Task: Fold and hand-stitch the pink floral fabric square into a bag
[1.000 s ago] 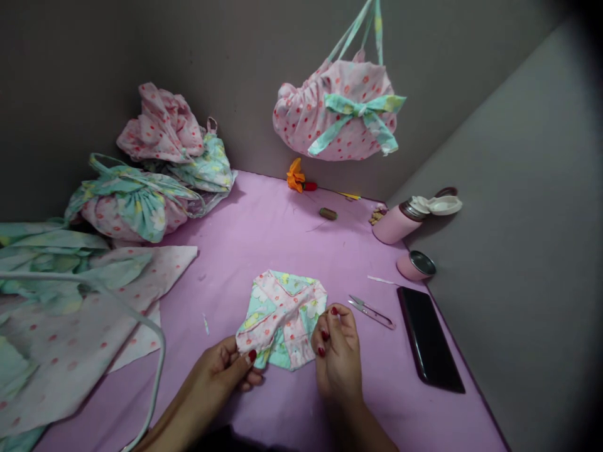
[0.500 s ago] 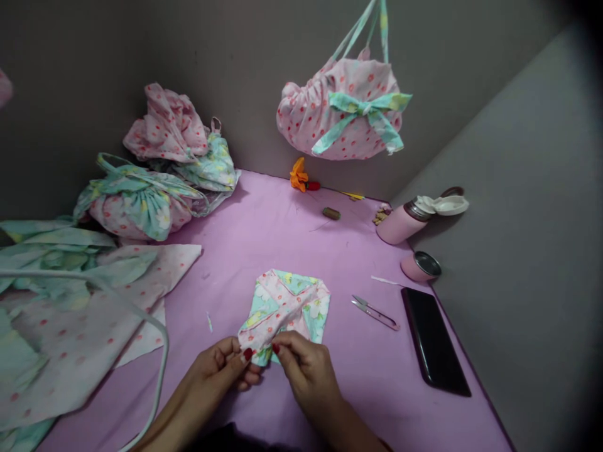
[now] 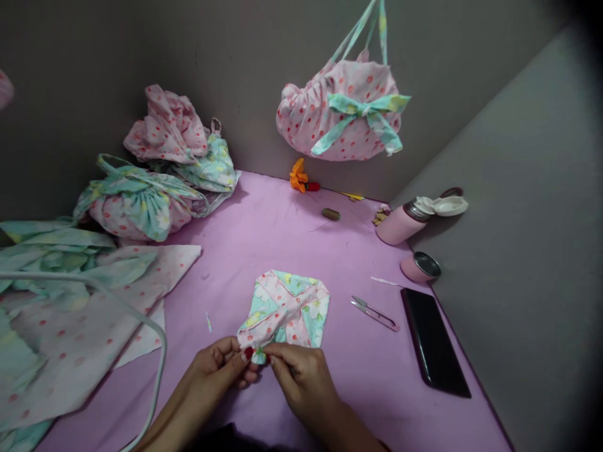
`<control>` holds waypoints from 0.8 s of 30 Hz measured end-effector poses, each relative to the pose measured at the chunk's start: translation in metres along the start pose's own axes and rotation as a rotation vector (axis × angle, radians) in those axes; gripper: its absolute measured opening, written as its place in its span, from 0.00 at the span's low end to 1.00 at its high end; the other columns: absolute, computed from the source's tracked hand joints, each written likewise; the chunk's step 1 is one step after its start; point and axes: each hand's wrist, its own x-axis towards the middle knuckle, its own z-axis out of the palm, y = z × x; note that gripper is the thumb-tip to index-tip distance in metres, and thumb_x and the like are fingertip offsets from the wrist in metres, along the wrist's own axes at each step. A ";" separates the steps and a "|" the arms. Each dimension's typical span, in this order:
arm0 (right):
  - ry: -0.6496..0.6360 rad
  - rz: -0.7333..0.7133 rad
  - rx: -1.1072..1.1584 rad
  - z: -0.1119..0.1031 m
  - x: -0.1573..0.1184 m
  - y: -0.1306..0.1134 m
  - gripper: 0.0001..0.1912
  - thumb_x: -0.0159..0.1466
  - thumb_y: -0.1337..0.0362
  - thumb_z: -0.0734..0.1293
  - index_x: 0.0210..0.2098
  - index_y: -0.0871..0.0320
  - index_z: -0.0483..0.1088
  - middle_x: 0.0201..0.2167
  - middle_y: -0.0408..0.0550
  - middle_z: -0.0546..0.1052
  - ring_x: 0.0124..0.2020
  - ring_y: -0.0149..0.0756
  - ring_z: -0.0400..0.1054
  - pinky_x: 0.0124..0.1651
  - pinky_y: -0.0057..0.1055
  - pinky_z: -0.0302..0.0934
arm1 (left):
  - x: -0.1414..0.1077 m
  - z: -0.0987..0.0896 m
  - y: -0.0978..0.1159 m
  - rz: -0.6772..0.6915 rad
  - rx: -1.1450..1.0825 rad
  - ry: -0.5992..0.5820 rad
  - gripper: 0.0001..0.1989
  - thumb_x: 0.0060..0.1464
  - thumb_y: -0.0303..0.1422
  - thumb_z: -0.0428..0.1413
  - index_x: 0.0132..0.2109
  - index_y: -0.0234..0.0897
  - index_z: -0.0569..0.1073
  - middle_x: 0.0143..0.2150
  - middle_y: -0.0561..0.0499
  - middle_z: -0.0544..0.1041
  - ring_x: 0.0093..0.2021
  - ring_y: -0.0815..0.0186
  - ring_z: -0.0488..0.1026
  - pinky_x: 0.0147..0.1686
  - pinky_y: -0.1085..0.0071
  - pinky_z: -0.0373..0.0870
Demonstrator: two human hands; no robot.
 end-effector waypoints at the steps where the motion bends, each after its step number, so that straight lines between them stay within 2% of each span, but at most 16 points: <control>1: -0.007 0.004 -0.001 0.000 0.000 0.000 0.14 0.61 0.71 0.58 0.39 0.53 0.73 0.29 0.45 0.77 0.28 0.34 0.71 0.32 0.27 0.62 | 0.000 0.000 -0.001 0.004 -0.005 -0.001 0.12 0.43 0.39 0.61 0.28 0.34 0.71 0.21 0.55 0.75 0.23 0.70 0.68 0.26 0.75 0.61; 8: -0.037 0.030 -0.035 0.001 0.000 -0.001 0.12 0.62 0.70 0.58 0.37 0.55 0.72 0.29 0.45 0.77 0.28 0.34 0.71 0.32 0.27 0.61 | 0.000 -0.003 -0.004 0.045 0.041 -0.019 0.10 0.47 0.37 0.59 0.28 0.33 0.72 0.22 0.55 0.74 0.24 0.71 0.68 0.27 0.75 0.61; 12: -0.020 0.029 -0.042 0.002 0.000 0.000 0.12 0.62 0.70 0.58 0.37 0.56 0.72 0.28 0.45 0.77 0.28 0.34 0.70 0.31 0.27 0.61 | 0.000 -0.003 -0.004 0.041 0.044 -0.014 0.10 0.46 0.37 0.59 0.28 0.34 0.72 0.22 0.55 0.75 0.24 0.70 0.68 0.27 0.75 0.61; 17: 0.011 0.034 0.016 0.001 0.001 0.000 0.11 0.61 0.70 0.59 0.37 0.56 0.72 0.28 0.45 0.77 0.27 0.33 0.70 0.30 0.26 0.61 | 0.000 -0.001 -0.002 -0.003 0.039 0.000 0.11 0.43 0.39 0.61 0.27 0.34 0.72 0.21 0.55 0.74 0.22 0.70 0.68 0.25 0.75 0.60; 24: 0.000 0.033 0.084 -0.001 0.002 0.002 0.11 0.61 0.71 0.60 0.36 0.55 0.73 0.29 0.44 0.77 0.29 0.33 0.70 0.33 0.26 0.62 | -0.001 -0.002 -0.002 0.055 0.089 -0.044 0.11 0.47 0.39 0.58 0.30 0.35 0.73 0.23 0.54 0.74 0.25 0.68 0.68 0.27 0.73 0.62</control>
